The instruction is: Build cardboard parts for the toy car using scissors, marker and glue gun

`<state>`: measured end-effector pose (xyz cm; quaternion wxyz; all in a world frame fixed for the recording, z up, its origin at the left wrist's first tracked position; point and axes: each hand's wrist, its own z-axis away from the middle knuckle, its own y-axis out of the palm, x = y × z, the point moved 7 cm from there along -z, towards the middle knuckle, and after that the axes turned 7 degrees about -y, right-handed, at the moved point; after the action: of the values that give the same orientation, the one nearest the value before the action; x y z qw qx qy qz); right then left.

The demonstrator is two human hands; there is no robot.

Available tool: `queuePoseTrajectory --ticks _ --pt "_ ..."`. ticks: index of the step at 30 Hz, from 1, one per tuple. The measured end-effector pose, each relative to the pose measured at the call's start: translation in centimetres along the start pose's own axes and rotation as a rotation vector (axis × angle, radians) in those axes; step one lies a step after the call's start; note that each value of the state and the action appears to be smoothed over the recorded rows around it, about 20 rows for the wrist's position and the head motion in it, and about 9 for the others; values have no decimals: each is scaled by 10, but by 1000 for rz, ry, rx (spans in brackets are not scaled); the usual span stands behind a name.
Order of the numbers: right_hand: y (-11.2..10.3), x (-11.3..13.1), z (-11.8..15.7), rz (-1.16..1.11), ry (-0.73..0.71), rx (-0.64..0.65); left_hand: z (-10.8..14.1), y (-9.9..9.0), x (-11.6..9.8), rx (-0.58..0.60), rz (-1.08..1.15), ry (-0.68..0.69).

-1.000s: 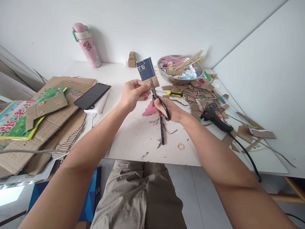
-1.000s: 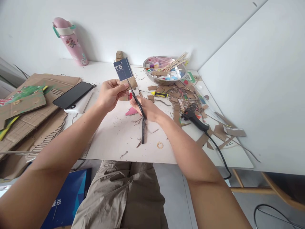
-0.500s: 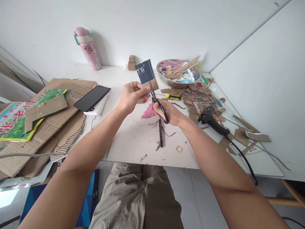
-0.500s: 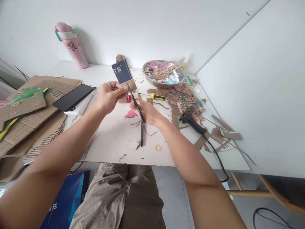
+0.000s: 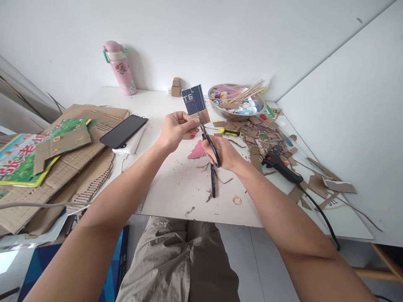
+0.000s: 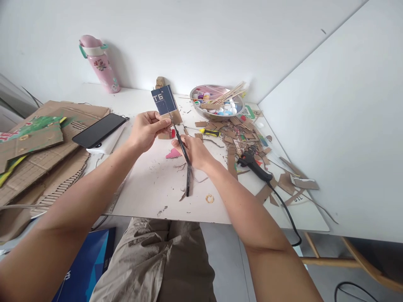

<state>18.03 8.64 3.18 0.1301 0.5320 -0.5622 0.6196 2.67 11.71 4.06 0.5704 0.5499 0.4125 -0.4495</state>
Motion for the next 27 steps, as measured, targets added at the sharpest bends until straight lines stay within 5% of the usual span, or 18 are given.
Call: queuePoseTrajectory --ticks 15,21,27 --pt "6 4 -3 32 -6 -63 -5 -4 2 -11 -44 55" --pt "16 2 -3 -131 39 59 -9 -10 -9 8 -119 179" --pt "12 3 -3 -62 32 40 -7 -5 -3 70 -179 174"
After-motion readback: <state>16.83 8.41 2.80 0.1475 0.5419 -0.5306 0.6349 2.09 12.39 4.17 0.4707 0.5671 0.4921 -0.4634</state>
